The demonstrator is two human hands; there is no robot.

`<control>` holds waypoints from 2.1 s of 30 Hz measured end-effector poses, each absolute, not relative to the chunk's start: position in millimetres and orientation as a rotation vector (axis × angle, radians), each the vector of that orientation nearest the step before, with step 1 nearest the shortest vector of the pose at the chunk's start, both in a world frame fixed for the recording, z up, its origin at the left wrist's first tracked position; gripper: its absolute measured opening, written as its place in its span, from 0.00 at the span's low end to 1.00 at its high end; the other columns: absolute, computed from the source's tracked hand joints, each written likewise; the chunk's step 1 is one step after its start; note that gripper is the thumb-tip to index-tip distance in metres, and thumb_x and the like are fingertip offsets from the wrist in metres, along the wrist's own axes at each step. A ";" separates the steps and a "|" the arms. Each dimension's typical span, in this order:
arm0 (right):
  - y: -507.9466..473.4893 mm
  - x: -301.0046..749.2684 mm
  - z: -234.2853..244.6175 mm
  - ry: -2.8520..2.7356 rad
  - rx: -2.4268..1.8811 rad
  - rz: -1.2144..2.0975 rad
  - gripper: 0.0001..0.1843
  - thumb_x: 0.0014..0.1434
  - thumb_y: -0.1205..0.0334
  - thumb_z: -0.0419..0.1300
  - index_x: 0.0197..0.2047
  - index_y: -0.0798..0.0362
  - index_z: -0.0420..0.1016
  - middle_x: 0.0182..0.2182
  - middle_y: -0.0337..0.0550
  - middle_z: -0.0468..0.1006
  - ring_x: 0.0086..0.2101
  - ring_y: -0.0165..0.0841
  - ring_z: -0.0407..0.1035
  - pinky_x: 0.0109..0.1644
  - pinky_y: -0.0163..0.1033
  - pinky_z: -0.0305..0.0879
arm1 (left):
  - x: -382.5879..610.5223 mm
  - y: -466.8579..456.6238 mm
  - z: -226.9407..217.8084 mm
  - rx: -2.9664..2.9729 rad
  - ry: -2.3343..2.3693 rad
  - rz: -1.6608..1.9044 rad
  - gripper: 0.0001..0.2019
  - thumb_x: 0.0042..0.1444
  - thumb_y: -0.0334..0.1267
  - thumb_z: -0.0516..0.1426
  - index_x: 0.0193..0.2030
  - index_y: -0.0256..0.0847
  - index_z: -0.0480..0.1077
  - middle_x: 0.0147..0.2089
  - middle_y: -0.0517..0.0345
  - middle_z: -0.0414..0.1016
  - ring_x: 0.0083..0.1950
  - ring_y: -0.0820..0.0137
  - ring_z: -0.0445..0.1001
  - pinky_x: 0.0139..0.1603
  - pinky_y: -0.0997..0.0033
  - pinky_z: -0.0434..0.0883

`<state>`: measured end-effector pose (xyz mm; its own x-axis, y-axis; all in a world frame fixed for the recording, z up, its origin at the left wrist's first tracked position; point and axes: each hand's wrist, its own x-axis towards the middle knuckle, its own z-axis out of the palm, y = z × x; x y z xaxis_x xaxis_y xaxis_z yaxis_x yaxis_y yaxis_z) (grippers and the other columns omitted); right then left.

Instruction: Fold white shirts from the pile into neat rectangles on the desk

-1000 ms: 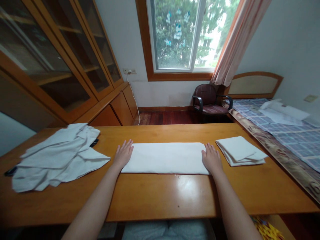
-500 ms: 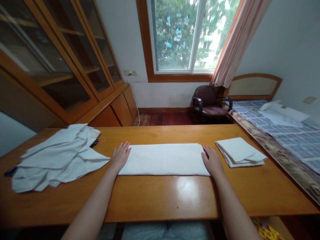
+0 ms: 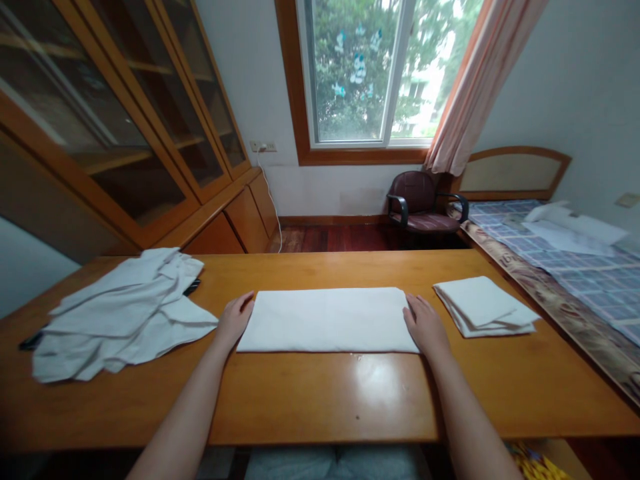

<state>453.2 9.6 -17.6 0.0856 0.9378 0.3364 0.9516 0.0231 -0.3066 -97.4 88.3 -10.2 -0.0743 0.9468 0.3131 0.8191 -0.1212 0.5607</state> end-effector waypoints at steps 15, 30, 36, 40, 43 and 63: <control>14.6 428.4 -19.3 -1.946 -1.907 -0.187 0.28 0.69 0.56 0.44 0.64 0.58 0.71 0.61 0.53 0.74 0.62 0.46 0.63 0.67 0.54 0.60 | -90.7 60.9 16.8 1.265 1.715 1.049 0.27 0.59 0.39 0.59 0.65 0.39 0.63 0.68 0.40 0.66 0.65 0.59 0.70 0.65 0.57 0.68; 8.3 418.9 -11.6 -2.084 -1.700 -0.187 0.30 0.65 0.70 0.46 0.68 0.48 0.65 0.68 0.49 0.64 0.64 0.41 0.62 0.66 0.53 0.63 | -103.6 47.6 23.0 1.265 1.713 0.931 0.32 0.51 0.36 0.61 0.64 0.37 0.64 0.46 0.50 0.78 0.40 0.64 0.79 0.43 0.65 0.76; 3.2 404.1 -1.5 -2.318 -1.616 -0.096 0.26 0.66 0.72 0.48 0.60 0.47 0.76 0.64 0.45 0.70 0.66 0.42 0.59 0.68 0.55 0.58 | -85.1 62.3 32.7 1.754 1.979 1.256 0.15 0.55 0.30 0.52 0.47 0.41 0.75 0.52 0.48 0.74 0.54 0.60 0.74 0.62 0.59 0.70; -3.2 392.8 -0.4 -2.270 -1.833 -0.038 0.28 0.65 0.73 0.46 0.63 0.47 0.73 0.66 0.46 0.67 0.66 0.40 0.59 0.67 0.52 0.59 | -58.6 42.5 37.6 2.041 1.953 1.250 0.13 0.59 0.31 0.51 0.42 0.44 0.76 0.47 0.49 0.75 0.53 0.57 0.72 0.62 0.54 0.68; -9.9 378.9 1.8 -2.199 -1.989 -0.076 0.28 0.65 0.72 0.46 0.64 0.48 0.72 0.67 0.48 0.66 0.66 0.41 0.60 0.66 0.51 0.59 | -37.4 24.5 34.2 2.156 1.845 1.203 0.11 0.60 0.31 0.52 0.39 0.44 0.77 0.45 0.49 0.76 0.51 0.56 0.72 0.59 0.53 0.69; -15.5 325.7 52.7 -2.115 -1.959 0.111 0.15 0.67 0.57 0.56 0.53 0.52 0.75 0.51 0.55 0.76 0.51 0.45 0.69 0.55 0.44 0.64 | -5.3 47.6 2.4 2.228 1.555 0.919 0.17 0.65 0.44 0.53 0.56 0.45 0.74 0.64 0.48 0.67 0.64 0.55 0.67 0.68 0.48 0.65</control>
